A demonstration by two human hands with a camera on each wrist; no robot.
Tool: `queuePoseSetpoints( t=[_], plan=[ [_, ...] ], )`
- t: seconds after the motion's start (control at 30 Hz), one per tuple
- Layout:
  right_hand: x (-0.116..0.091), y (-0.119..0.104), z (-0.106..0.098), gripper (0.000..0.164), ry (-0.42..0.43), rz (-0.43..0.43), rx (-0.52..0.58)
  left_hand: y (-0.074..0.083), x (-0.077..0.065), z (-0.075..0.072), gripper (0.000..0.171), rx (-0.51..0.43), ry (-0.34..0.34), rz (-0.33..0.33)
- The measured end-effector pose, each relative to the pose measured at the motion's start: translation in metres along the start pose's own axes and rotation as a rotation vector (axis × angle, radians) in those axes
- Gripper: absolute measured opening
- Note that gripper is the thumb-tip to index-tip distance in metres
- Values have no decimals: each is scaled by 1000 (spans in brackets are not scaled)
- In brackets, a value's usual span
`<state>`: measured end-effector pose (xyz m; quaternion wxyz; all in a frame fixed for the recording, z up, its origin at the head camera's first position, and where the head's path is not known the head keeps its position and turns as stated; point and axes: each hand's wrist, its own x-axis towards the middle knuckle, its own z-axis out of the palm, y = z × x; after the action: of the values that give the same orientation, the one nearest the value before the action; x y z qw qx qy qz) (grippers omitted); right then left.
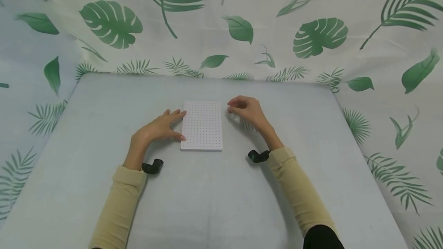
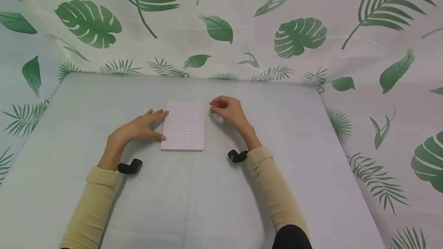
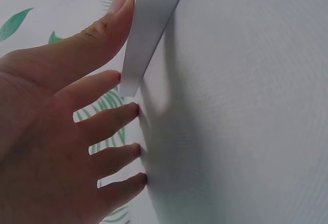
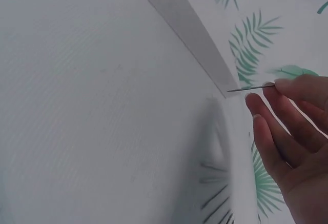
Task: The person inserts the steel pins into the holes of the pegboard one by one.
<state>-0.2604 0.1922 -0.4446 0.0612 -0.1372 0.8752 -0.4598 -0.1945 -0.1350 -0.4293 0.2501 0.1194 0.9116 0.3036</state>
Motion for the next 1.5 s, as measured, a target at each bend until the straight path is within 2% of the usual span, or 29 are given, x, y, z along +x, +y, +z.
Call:
queuePoseSetpoints(
  t=[0.33,0.77,1.5],
  plan=[
    [6,-11,9,19,-15,-12,110,-1,1,-2,95,7,5,6],
    [18,-15,21,18,-2,-41,149,-1,2,-1,96,-7,4,18],
    [33,-26,44,15,35,-10,217,-6,4,0,95,14,20,35]
  ],
)
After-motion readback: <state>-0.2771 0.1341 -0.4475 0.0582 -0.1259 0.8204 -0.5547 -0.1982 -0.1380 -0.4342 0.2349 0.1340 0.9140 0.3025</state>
